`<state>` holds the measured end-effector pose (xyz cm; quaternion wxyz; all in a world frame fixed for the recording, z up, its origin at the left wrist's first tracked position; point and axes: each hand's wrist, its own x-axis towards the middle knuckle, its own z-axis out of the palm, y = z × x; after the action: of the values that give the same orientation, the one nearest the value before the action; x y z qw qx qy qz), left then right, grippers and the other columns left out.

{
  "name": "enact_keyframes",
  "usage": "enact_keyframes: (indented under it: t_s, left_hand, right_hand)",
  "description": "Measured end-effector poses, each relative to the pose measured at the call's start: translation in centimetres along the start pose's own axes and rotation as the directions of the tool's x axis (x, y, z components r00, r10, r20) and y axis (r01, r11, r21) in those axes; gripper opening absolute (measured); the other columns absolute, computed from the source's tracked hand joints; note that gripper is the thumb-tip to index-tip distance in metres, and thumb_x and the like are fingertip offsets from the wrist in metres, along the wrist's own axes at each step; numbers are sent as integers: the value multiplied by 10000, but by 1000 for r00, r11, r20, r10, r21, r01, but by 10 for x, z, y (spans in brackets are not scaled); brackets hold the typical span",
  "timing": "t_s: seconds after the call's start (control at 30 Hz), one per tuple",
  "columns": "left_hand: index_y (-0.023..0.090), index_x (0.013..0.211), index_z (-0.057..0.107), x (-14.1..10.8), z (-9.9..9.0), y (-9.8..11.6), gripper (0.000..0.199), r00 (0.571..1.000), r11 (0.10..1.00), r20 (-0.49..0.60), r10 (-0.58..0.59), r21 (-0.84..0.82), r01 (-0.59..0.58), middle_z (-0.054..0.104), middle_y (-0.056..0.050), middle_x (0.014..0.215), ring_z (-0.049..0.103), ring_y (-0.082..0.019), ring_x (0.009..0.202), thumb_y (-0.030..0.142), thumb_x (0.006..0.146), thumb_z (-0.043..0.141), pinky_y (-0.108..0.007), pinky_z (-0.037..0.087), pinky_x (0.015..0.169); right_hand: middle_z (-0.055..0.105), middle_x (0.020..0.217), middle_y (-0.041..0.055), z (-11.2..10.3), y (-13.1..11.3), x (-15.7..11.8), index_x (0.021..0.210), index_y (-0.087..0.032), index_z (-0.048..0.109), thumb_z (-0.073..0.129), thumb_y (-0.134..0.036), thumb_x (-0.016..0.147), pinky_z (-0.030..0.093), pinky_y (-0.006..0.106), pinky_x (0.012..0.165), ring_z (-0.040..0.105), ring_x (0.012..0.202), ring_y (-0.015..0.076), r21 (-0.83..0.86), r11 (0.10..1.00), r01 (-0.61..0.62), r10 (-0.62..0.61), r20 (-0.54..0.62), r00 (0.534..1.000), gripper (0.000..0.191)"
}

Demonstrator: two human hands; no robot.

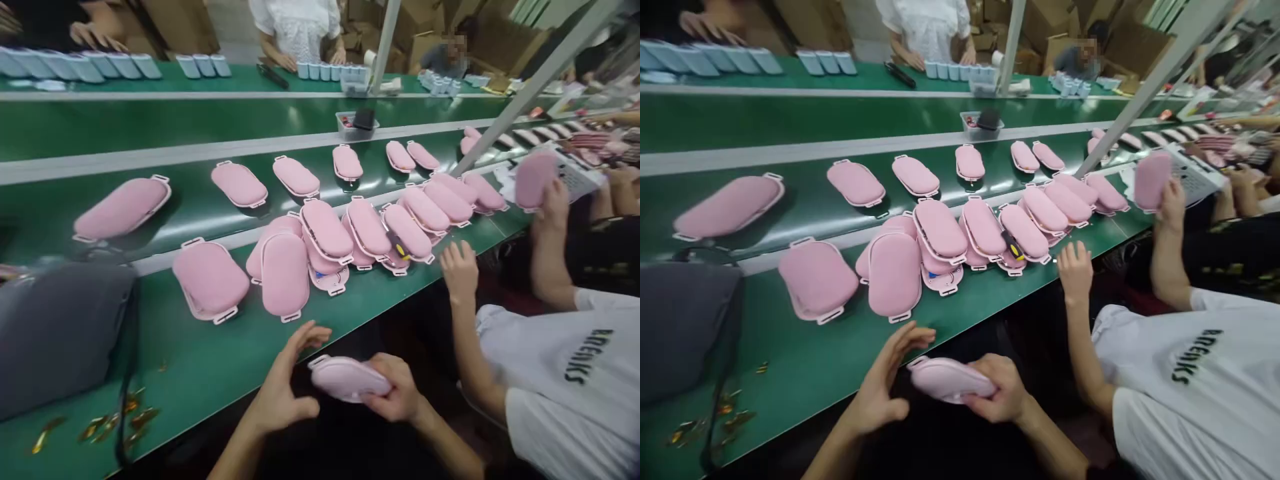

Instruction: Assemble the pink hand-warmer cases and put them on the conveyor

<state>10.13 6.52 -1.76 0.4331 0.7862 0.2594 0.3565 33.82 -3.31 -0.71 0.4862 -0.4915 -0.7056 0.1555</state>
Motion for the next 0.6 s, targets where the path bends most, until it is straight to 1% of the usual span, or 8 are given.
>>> enact_keyframes:
  t_s: [0.07,0.1,0.17,0.23,0.3,0.37,0.43,0.6]
  left_hand:
    - [279,1693,372,-29,7,6,1117,947,932,-212,-241,-322,166,748,-226,1375,806,-363,1124,890,825,722,-472,704,895]
    - [270,1593,532,-42,10,8,1036,866,867,-317,-388,-444,226,796,-190,1281,828,-342,1040,777,763,889,-423,712,838]
    - [216,1278,745,-63,16,9,730,651,770,-476,-591,-573,280,842,-103,1037,824,-254,841,516,686,1049,-298,686,722]
    - [179,1084,766,-76,17,4,579,522,752,-561,-643,-590,294,829,-58,929,788,-186,756,471,678,1059,-228,654,698]
    - [172,1062,751,-83,12,-3,637,458,740,-591,-665,-603,298,826,-59,938,792,-195,802,546,648,1056,-245,666,749]
    - [179,1079,742,-86,5,-9,719,440,724,-582,-684,-616,310,830,-73,959,811,-237,850,573,580,1078,-300,690,788]
    - [188,1115,735,-85,-1,-11,762,463,710,-550,-695,-626,322,840,-102,992,832,-296,899,557,553,1093,-383,714,824]
    - [243,1185,698,-77,-6,-5,749,530,741,-541,-653,-601,300,849,-107,1110,836,-334,1024,537,611,1079,-500,710,958]
  right_hand:
    - [802,815,50,20,-3,9,1203,-209,740,607,-564,1049,637,295,584,735,620,182,70,997,36,-39,42,998,409]
    - [818,843,59,30,-3,17,1202,-190,750,642,-566,1029,655,290,631,758,652,182,105,994,31,-40,81,996,427]
    - [840,918,65,47,-2,35,1241,-169,757,700,-562,1010,663,257,695,784,712,165,183,983,-32,-4,194,981,460]
    - [855,1066,74,58,0,49,1340,-171,736,710,-566,1022,665,229,761,815,825,152,261,956,-134,41,333,942,508]
    - [841,1236,91,64,2,56,1421,-187,709,693,-556,1044,671,251,881,830,1003,168,322,919,-226,66,442,895,527]
    - [826,1307,97,67,4,59,1448,-203,702,701,-523,1049,660,304,1000,811,1131,195,362,891,-273,68,489,870,512]
    - [830,1305,103,68,3,59,1463,-211,693,709,-460,1054,647,344,1055,796,1172,210,386,892,-233,34,456,889,479]
    - [823,1344,123,70,-2,63,1559,-209,596,691,-293,1061,662,357,994,814,1171,207,298,949,103,-174,225,959,514]
